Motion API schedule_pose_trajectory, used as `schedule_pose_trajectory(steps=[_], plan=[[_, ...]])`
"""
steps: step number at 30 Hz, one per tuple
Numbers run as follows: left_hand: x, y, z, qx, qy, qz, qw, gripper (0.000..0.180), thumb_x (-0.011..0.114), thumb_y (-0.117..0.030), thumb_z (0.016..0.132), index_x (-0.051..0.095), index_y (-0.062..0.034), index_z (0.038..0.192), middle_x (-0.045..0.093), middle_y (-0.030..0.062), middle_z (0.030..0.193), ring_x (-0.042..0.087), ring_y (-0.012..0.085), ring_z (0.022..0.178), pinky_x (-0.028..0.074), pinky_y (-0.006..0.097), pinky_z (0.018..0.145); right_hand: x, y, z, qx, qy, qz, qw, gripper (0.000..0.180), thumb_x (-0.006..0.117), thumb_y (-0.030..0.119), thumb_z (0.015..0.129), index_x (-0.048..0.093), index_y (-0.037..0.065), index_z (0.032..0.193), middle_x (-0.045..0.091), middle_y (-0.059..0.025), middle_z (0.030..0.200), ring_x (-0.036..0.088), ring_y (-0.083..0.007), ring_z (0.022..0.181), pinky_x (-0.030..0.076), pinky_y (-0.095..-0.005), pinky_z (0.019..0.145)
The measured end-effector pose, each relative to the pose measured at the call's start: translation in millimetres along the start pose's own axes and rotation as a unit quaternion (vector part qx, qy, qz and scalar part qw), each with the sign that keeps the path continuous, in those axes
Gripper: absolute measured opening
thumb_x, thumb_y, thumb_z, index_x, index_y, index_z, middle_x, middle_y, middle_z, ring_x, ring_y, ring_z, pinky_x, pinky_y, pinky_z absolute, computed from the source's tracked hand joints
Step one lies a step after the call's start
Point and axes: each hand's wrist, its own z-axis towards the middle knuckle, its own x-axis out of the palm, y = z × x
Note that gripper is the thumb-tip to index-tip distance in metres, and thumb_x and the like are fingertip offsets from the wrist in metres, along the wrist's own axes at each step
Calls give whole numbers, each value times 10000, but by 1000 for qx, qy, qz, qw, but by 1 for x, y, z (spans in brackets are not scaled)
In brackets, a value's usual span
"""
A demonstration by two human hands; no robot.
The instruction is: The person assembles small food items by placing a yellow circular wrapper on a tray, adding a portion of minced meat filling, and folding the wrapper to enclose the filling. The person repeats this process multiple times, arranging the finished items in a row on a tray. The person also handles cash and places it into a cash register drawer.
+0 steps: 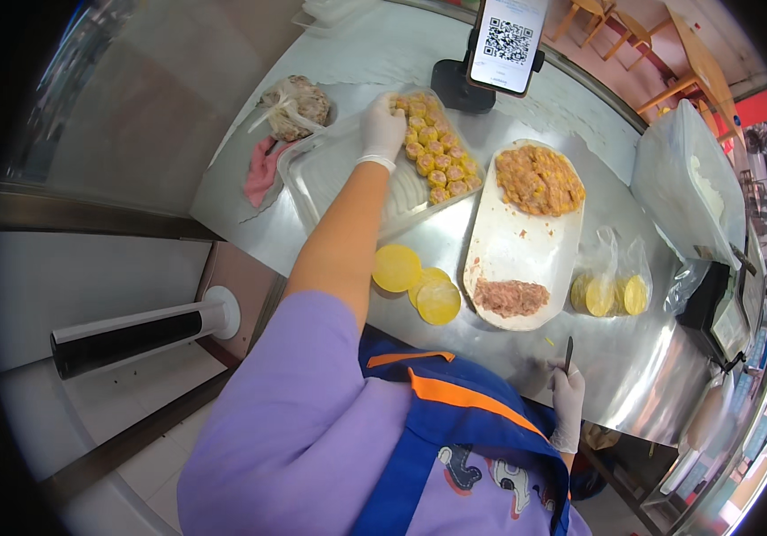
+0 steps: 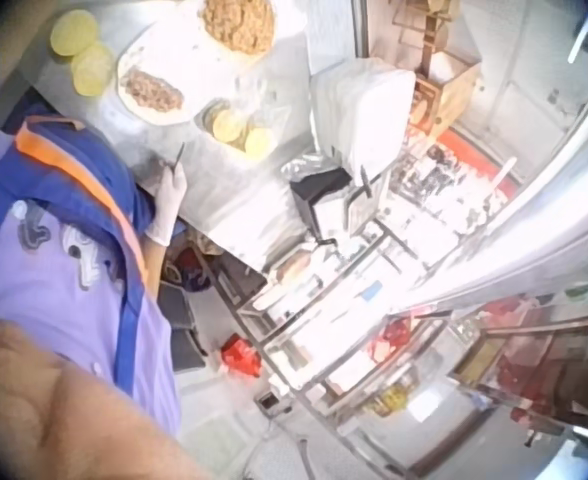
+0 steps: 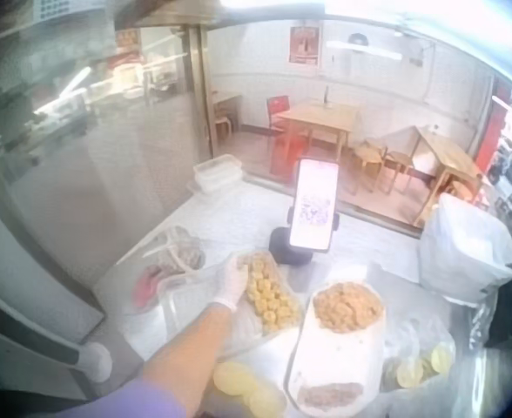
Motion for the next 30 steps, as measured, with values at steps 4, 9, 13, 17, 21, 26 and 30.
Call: schedule_pose_trajectory(steps=[4,9,13,17,21,26,30], plan=[[-10,-4,-3,-89,-28,-23,995,270,564,-64,815,652,-14,1066,692,173,978,668,276,932,507,350,844,1,4,1,16,0,3,1000,210,449,0,889,642,-5,972,606,-7,822,469,-47,601,383,-199,558],[5,12,10,-173,-78,-140,972,247,556,-95,798,631,8,1009,675,196,991,646,306,962,488,365,861,2,13,-1,7,-5,-17,1000,209,449,0,884,644,-5,960,571,5,755,464,-50,598,382,-202,560],[6,-3,15,-228,-41,-173,957,275,532,-48,781,601,24,1037,643,156,967,606,251,876,475,336,777,-2,14,1,-12,-16,-37,999,216,449,1,880,645,-9,969,532,13,693,468,-59,602,384,-212,563],[-7,0,-3,-188,-12,-186,964,322,549,-47,775,593,35,1084,638,158,993,603,240,886,475,332,774,0,15,-2,-17,-15,-35,999,222,458,11,885,648,-5,997,564,9,730,469,-59,610,386,-208,570],[-63,-68,-70,32,98,-77,992,220,602,-107,814,649,-12,1008,657,163,1033,624,279,966,484,364,834,7,12,-9,-11,-7,4,1000,219,463,18,895,652,7,1004,585,12,774,456,-44,613,378,-200,568],[-109,-100,-205,270,427,53,861,151,645,-171,798,604,-26,791,580,146,800,583,331,789,490,407,721,20,17,-6,-50,46,-31,997,203,483,49,903,655,5,1001,634,-14,865,472,-42,647,392,-198,599],[-106,-102,-256,316,464,164,811,172,626,-182,788,609,-19,840,575,129,898,594,313,846,508,407,733,33,21,-6,-116,65,-65,989,201,485,71,923,656,5,1007,642,-31,868,509,-59,706,418,-216,654]])
